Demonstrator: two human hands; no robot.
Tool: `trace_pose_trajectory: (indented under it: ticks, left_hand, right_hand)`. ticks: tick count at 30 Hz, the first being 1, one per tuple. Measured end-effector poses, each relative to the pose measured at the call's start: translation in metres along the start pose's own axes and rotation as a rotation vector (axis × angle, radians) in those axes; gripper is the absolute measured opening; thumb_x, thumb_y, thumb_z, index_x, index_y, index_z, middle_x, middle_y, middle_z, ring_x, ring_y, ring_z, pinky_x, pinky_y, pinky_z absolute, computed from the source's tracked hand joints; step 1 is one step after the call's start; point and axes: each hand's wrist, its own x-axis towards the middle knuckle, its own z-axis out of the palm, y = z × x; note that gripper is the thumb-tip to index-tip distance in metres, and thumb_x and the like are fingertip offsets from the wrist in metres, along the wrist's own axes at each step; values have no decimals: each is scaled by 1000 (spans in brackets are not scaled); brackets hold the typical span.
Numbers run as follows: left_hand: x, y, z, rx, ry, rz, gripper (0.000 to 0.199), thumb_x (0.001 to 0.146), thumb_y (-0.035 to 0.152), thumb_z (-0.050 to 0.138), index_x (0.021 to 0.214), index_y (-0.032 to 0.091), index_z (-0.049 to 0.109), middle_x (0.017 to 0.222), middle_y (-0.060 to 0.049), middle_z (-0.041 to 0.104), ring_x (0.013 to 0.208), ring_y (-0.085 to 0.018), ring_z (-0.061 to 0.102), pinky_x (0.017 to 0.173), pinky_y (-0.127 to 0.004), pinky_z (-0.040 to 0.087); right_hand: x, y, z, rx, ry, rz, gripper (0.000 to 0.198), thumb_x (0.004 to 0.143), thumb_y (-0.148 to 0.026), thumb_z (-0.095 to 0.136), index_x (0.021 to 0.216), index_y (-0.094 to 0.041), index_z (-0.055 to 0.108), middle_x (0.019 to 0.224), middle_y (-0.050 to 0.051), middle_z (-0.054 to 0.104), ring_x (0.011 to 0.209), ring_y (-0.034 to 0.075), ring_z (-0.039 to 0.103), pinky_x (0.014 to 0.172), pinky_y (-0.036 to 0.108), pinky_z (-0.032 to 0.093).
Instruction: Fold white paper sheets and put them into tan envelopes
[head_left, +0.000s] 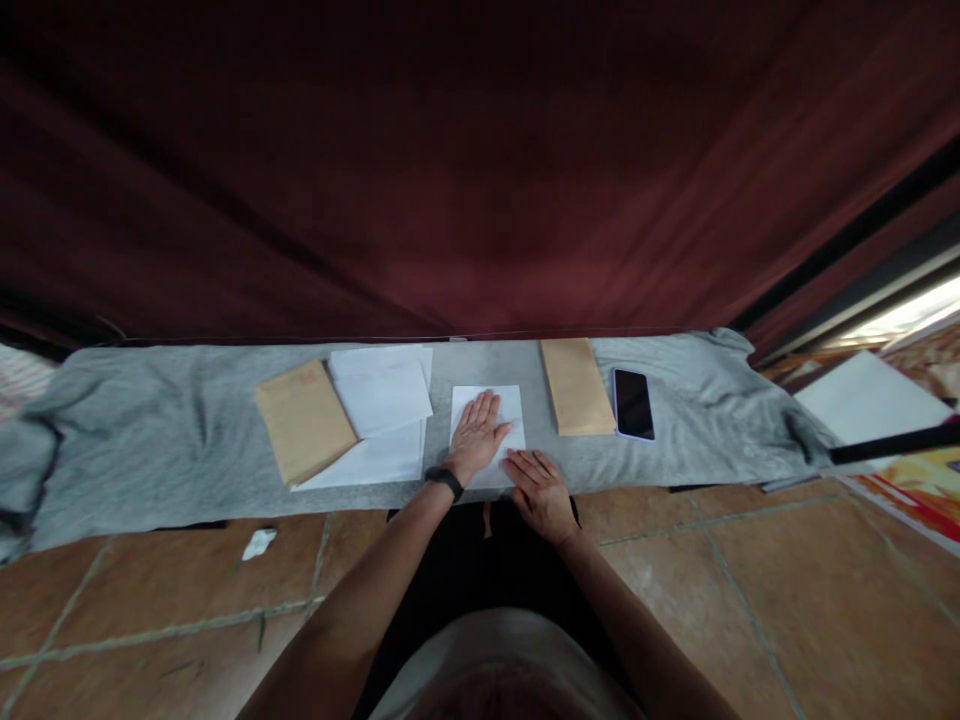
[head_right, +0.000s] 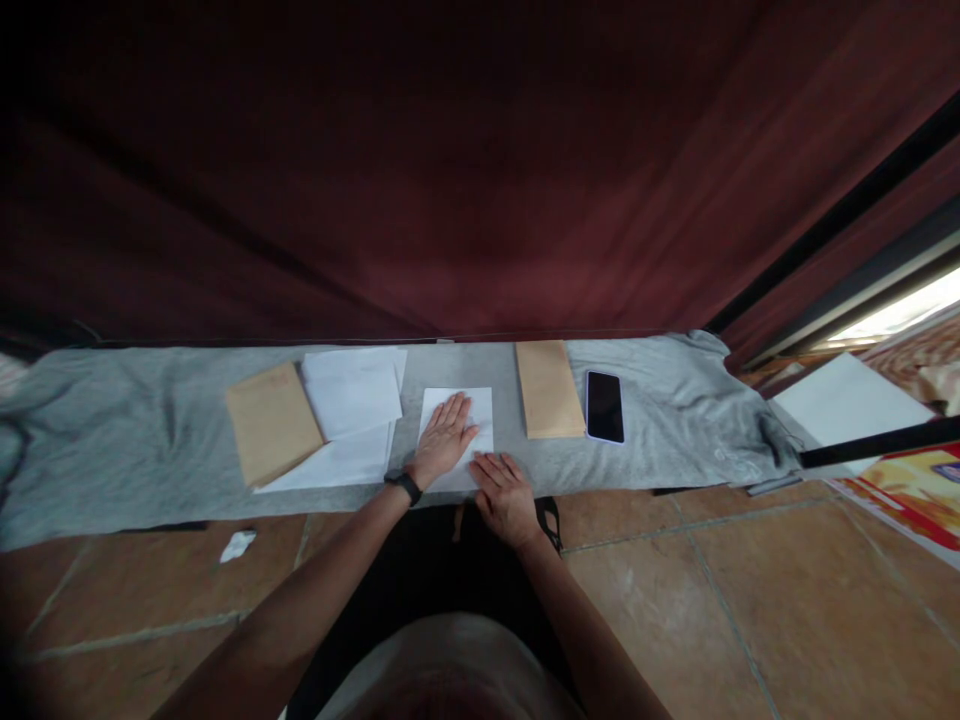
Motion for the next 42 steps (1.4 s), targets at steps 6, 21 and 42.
trace_pose_trajectory:
  ticks: [6,21,42]
  left_hand:
    - [5,-24,-3,58,22,-99,64,104,43,26,154,5,31,161,-17,29,152,-26,22,124,-44,20]
    - [27,25,10,-17,-3,159,54,104,39,28,154,19,37,161,-5,34,152,-22,24,125,-46,17]
    - [-91,-49,-26,-36,34,23,55,104,41,31,152,18,39,158,-9,40,149,-24,32,122,-48,30]
  right_hand:
    - [-1,1,1,8,-2,0,49,93,-18,49,142,-20,53,148,6,54,138,24,49,120,50,33]
    - [0,1,2,1,-4,28,50,91,-18,51,140,-21,57,141,8,61,134,23,53,118,49,35]
    - [-1,-1,2,11,1,32,50,92,-15,51,141,-21,55,147,6,56,136,23,51,119,50,34]
